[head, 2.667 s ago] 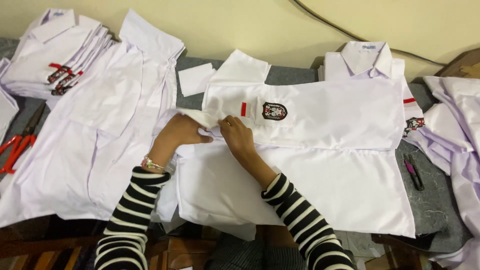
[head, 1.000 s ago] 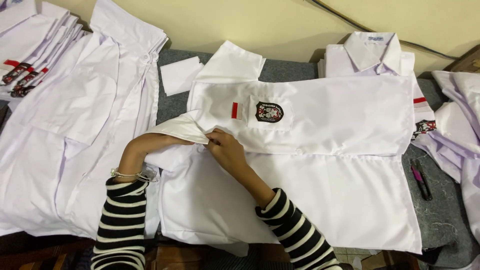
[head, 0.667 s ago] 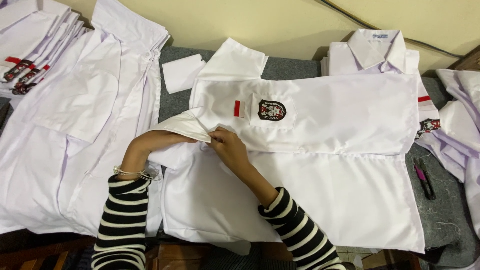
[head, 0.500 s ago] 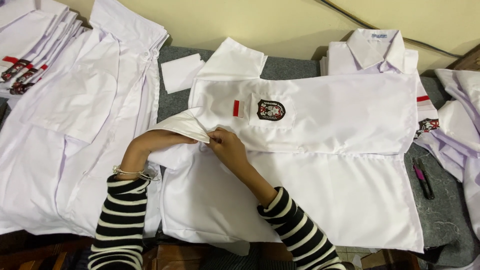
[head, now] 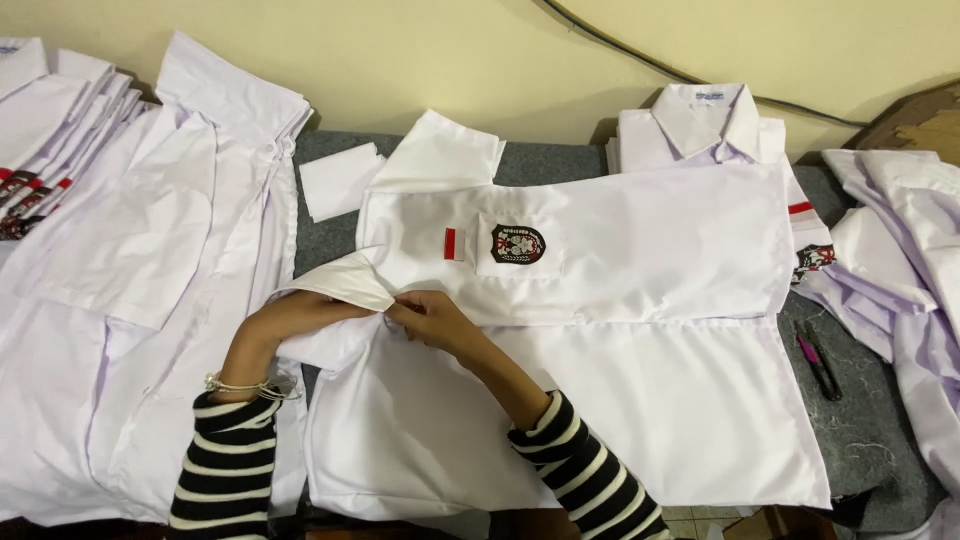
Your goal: Trimming loose threads from a white shirt and folding it neatly on a work surface.
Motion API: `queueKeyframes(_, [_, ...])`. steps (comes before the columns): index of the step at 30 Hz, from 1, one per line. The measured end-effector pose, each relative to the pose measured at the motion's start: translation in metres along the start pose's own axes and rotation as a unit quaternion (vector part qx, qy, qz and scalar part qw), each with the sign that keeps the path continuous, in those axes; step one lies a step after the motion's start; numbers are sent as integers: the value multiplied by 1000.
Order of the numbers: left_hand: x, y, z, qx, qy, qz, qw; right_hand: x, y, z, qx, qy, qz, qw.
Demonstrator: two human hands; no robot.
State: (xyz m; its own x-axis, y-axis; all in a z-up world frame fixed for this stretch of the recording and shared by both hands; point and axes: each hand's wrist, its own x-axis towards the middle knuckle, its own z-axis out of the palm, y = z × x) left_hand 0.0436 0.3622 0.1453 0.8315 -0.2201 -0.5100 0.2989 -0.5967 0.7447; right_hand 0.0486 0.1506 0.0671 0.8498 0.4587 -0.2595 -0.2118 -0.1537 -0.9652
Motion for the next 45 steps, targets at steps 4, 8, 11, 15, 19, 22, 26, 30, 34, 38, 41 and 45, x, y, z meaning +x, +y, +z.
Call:
queueKeyframes(4, [3,0,-2,6,6,-4,1000,5,2,-2,-6,8,-11,1000])
queueKeyframes(8, [2,-2,-2,14,12,-16,1000,6,8,-4,14,-18,-18,1000])
queueKeyframes(11, [2,0,-1,23,13,-21,999,12,13,-5,8,-22,-29,999])
queueKeyframes(15, [4,3,-1,33,14,-34,999,18,24,-3,-17,3,-42,999])
queueKeyframes(19, [3,2,-3,37,18,-42,998,19,30,3,-38,44,-67,996])
queueKeyframes(22, [2,-1,-6,43,20,-48,998,18,31,7,-77,75,-97,989])
queueKeyframes(26, [-3,-10,-9,54,22,-54,997,23,36,6,-134,119,-167,970])
queueKeyframes(30, [-1,-8,-12,65,24,-63,996,24,43,11,-121,125,-176,969])
queueKeyframes(34, [1,-6,-12,76,27,-68,994,23,43,14,-107,126,-167,972])
queueKeyframes(38, [3,-4,-11,89,29,-74,993,24,41,12,-117,128,-162,971])
queueKeyframes(41, [4,-3,-9,94,31,-80,992,23,37,8,-118,127,-152,973])
queueKeyframes(45, [4,-3,-8,104,34,-87,990,18,25,6,-124,123,-141,975])
